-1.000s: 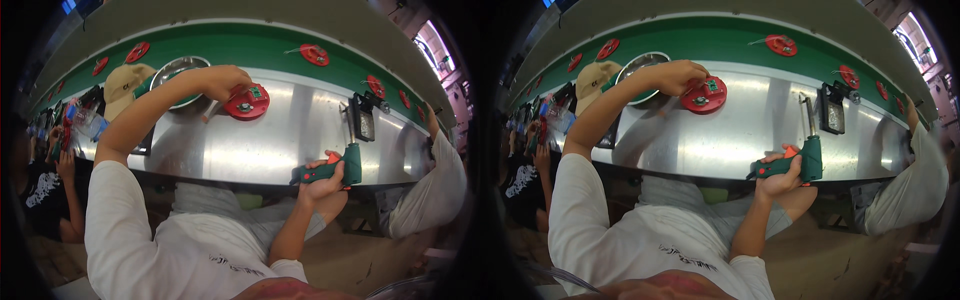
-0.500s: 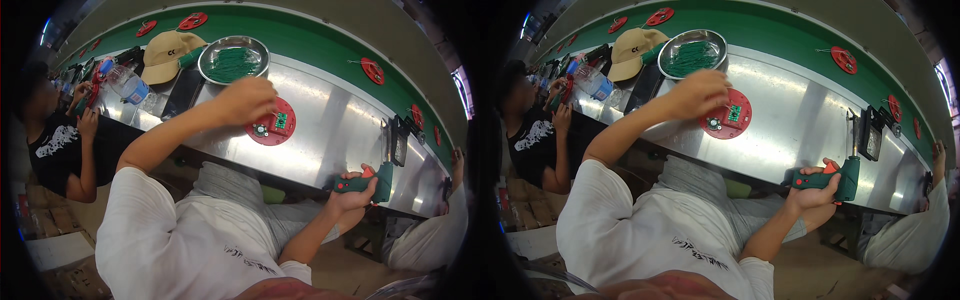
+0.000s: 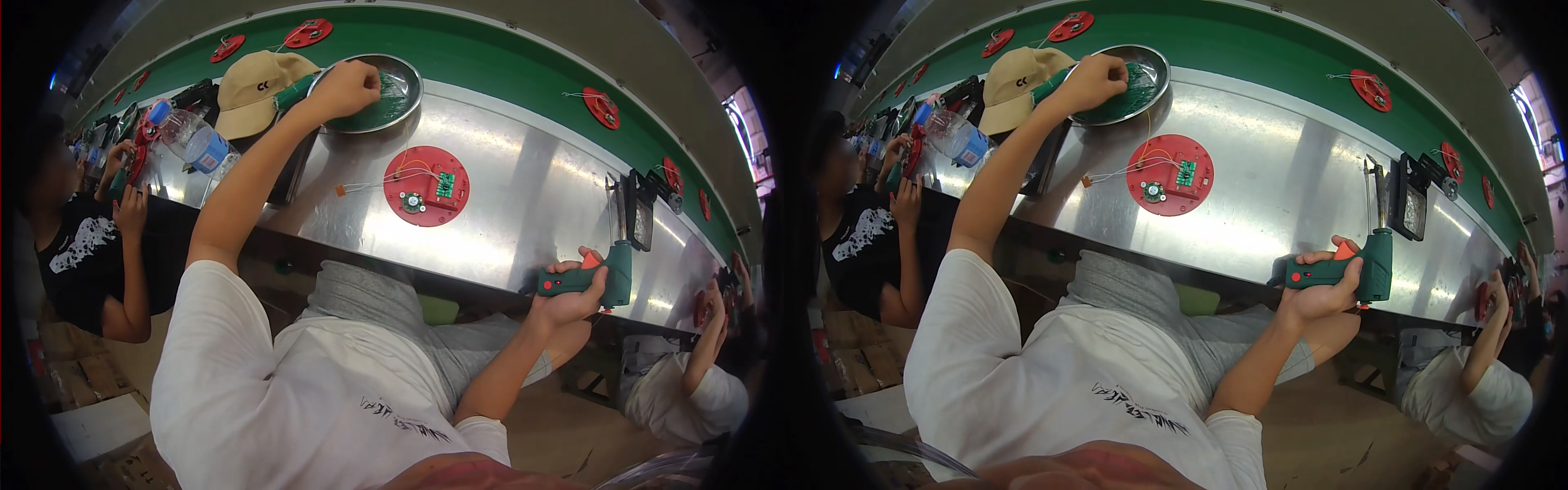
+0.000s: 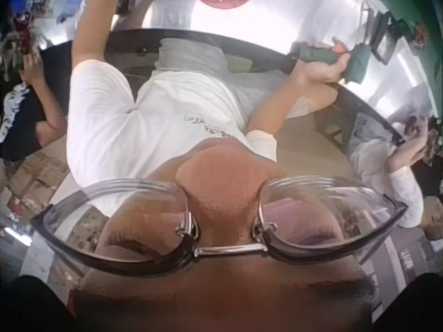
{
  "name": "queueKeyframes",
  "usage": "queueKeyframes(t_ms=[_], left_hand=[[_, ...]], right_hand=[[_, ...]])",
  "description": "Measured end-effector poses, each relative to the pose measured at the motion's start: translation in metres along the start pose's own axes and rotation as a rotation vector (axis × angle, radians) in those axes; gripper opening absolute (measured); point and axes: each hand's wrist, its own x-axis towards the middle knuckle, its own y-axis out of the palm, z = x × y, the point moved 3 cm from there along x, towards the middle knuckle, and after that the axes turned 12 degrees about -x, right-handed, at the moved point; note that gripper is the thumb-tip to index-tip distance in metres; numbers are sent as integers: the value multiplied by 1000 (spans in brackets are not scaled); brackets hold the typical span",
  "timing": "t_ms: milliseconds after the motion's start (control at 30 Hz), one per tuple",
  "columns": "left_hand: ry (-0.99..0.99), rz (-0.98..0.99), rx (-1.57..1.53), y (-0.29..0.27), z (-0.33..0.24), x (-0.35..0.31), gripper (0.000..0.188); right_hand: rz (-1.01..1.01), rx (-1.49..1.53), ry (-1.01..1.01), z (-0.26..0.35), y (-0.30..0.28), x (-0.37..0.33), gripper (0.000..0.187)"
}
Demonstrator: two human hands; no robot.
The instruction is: Soldering wires and components to circuit boards on an assembly line.
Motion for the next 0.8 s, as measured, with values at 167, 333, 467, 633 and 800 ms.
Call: queueKeyframes(t_ms=[167, 333, 467, 633, 800], left_hand=[[17, -52, -383, -17, 21, 7, 16], [-93, -32, -569, -30, 7, -2, 13], [-26, -125, -689, -35, 18, -1, 17], [94, -200, -749, -39, 7, -8, 17], [325, -159, -451, -38, -58, -59, 18]], right_hand=[[11, -9, 12, -1, 1, 0, 43], [26, -13, 5, -2, 0, 0, 43], [37, -19, 11, -1, 2, -1, 43], [78, -24, -4, -1, 0, -1, 42], [179, -12, -30, -6, -1, 0, 43]])
